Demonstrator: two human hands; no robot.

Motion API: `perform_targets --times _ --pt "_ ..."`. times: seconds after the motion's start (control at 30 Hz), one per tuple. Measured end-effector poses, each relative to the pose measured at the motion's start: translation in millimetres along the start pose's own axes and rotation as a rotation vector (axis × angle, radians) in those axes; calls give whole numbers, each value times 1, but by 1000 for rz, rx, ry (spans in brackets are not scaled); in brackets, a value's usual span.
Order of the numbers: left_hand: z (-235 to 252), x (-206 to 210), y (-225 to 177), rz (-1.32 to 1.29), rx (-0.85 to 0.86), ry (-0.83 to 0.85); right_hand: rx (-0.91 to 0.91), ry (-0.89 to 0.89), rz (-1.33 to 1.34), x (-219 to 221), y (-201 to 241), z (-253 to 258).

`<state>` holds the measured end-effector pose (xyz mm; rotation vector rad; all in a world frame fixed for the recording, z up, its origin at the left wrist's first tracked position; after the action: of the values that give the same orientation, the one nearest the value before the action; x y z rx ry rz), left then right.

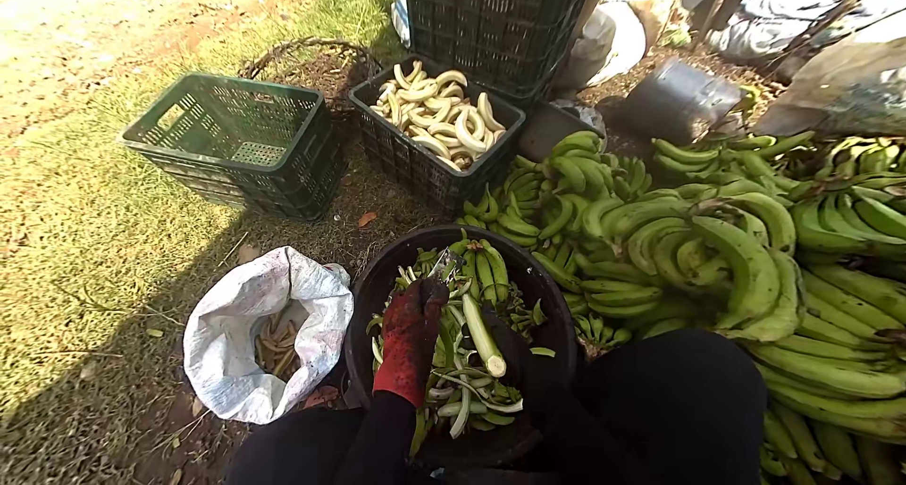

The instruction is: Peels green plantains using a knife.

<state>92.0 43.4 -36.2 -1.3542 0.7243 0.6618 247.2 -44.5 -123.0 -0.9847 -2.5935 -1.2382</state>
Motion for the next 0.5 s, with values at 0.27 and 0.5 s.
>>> perform_targets --times 0.27,0.5 --pt "-68 20 -22 -197 54 305 -735 -601 -136 -19 97 -7" --pt "-63 24 -19 -180 -32 291 -811 -707 -79 -8 106 -10"
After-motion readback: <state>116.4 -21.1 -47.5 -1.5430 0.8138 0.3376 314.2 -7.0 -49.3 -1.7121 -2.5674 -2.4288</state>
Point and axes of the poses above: each hand's wrist, its own z-axis towards the middle knuckle, its own x-axis out of the palm, y = z × x, the point moved 6 cm from there along z, towards the middle knuckle, and after that the axes turned 13 degrees about -y, right-handed, at the moved point
